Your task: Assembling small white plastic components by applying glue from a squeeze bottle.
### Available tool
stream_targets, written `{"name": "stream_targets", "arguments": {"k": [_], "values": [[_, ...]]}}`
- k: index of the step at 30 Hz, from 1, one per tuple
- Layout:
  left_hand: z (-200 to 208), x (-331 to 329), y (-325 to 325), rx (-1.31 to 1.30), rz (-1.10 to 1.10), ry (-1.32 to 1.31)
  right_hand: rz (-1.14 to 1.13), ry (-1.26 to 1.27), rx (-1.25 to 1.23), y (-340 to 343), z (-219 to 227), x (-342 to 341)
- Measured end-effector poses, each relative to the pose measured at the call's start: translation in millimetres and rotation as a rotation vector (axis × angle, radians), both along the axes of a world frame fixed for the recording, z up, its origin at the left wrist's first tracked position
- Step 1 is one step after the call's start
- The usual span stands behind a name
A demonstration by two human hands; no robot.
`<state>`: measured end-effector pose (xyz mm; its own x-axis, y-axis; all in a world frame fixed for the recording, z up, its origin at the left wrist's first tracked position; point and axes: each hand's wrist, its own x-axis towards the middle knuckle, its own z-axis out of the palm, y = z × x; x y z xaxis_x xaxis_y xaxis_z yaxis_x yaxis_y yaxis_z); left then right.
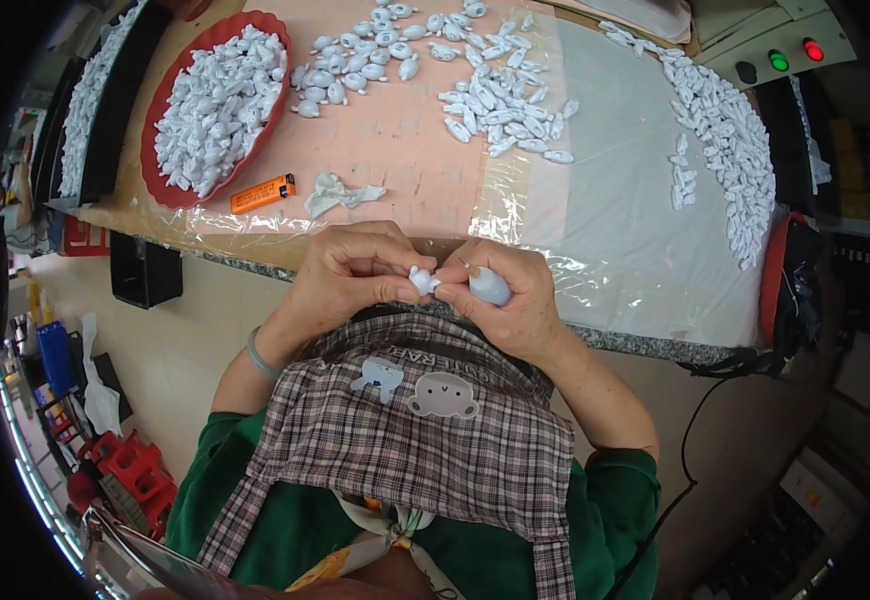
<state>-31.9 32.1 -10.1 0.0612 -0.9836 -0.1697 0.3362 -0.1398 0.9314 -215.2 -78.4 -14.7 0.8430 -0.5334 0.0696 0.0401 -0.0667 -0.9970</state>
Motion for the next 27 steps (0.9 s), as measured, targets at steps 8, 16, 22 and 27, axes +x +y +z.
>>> {"name": "stream_targets", "arguments": {"k": [8,16,22,27], "values": [[5.1,-1.6,0.0,0.043,-0.037,-0.114,0.022,-0.022,-0.068,2.4,-7.6,-4.4],[3.5,-1.1,0.9,0.075,-0.043,-0.125,0.012,-0.017,-0.04,4.0,-9.4,-3.2],[-0.7,-1.8,1.6,0.019,-0.022,-0.153,0.011,-0.013,-0.027,4.3,-10.3,-2.6],[0.1,1.7,0.3,0.036,-0.032,-0.078,-0.006,-0.057,-0.112,1.8,-6.3,0.1]]}}
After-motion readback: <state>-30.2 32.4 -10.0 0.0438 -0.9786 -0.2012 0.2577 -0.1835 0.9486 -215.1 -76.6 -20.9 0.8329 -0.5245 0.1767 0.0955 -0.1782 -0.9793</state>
